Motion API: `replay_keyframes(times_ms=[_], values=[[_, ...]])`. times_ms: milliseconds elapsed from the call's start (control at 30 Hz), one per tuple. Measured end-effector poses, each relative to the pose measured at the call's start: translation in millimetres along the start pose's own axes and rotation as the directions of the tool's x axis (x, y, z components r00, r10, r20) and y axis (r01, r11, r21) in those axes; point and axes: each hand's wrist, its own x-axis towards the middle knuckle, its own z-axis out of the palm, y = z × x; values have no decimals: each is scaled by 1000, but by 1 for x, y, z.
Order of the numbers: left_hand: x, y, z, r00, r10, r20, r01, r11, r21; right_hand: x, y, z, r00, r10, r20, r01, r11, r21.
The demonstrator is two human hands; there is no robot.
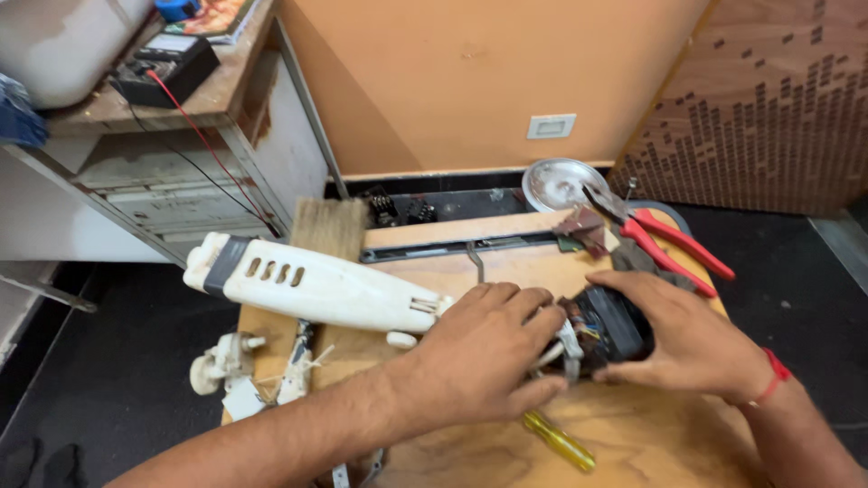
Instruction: The person disassembles an electric fan motor by hand, using a screwdriver and pliers to remove the housing and internal components, and applies black adhesive tape to the wiring.
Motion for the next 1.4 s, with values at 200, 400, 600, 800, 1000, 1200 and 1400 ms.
replay_keyframes(times_ms=[200,400,600,800,1000,1200,1400], values=[[6,7,28,995,-60,-75,61,998,17,-5,-19,-7,997,2,-83,-6,998,-59],[20,6,43,984,-34,-177,53,993,103,-5,-30,-8,984,68,-167,-89,988,-125],[28,-4,53,983,-70,-170,72,997,4,-10,-25,-11,995,71,-69,-78,991,-112],[30,-7,54,981,-97,-167,87,994,-64,-16,-9,-11,998,64,8,-65,994,92],[37,-4,56,980,-150,-134,150,989,-14,-15,-4,-10,975,220,29,-221,972,77],[36,-9,60,981,-141,-132,133,989,-69,-21,19,-13,998,-11,58,-10,937,349],[38,-10,55,990,-102,-100,96,993,-68,-34,36,-28,973,207,102,-228,937,265]])
